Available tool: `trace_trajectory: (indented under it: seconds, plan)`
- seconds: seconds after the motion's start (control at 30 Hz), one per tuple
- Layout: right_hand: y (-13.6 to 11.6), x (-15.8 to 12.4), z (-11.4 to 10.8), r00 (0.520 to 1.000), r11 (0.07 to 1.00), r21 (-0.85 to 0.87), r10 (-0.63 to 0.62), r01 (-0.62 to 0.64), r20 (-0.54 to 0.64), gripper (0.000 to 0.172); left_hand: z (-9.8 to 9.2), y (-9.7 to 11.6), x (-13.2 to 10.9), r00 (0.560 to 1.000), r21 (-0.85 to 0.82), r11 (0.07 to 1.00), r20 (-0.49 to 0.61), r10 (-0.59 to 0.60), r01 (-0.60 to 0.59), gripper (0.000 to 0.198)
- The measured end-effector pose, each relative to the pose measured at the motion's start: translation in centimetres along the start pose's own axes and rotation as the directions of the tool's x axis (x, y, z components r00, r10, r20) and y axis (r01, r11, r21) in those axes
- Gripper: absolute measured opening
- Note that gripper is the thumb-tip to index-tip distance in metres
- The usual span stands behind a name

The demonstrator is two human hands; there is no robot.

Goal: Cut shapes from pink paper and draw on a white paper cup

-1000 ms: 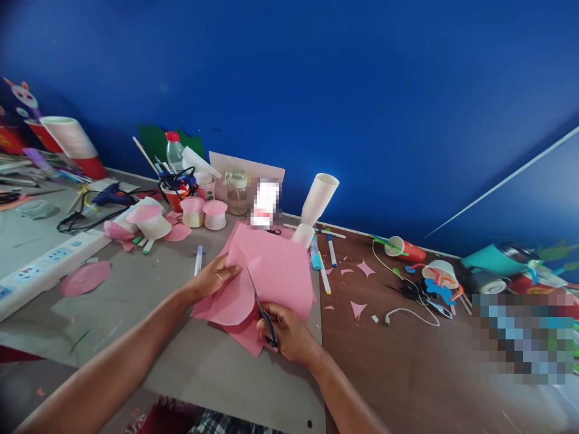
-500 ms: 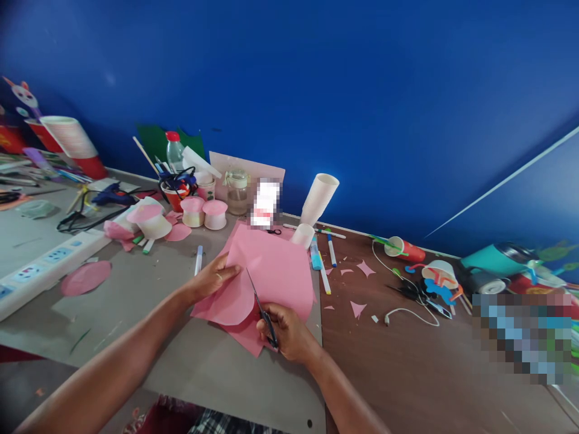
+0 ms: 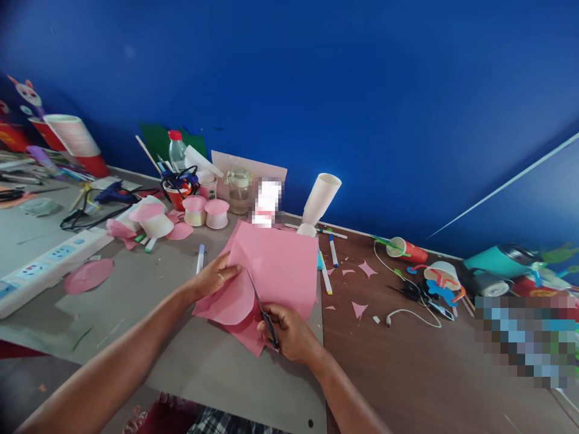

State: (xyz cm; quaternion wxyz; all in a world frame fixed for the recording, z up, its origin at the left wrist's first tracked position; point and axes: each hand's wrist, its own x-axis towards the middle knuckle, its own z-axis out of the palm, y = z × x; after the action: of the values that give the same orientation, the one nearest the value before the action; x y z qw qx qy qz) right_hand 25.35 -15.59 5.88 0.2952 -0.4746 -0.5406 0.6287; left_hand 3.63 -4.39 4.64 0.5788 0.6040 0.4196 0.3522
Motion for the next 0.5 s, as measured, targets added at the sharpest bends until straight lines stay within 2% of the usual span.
trace_trajectory:
  seconds: [0.3, 0.5]
  plan:
    - [-0.22, -0.05, -0.18, 0.999, 1.000, -0.004, -0.027, 0.027, 0.037, 0.064, -0.35, -0.24, 0.28, 0.997, 0.089, 0.993, 0.039, 0.072, -0.075, 0.037]
    - [-0.14, -0.05, -0.25, 0.998, 0.999, -0.018, -0.043, 0.044, 0.034, 0.066, -0.33, -0.18, 0.19, 0.997, 0.053, 0.997, 0.056, 0.056, -0.059, 0.040]
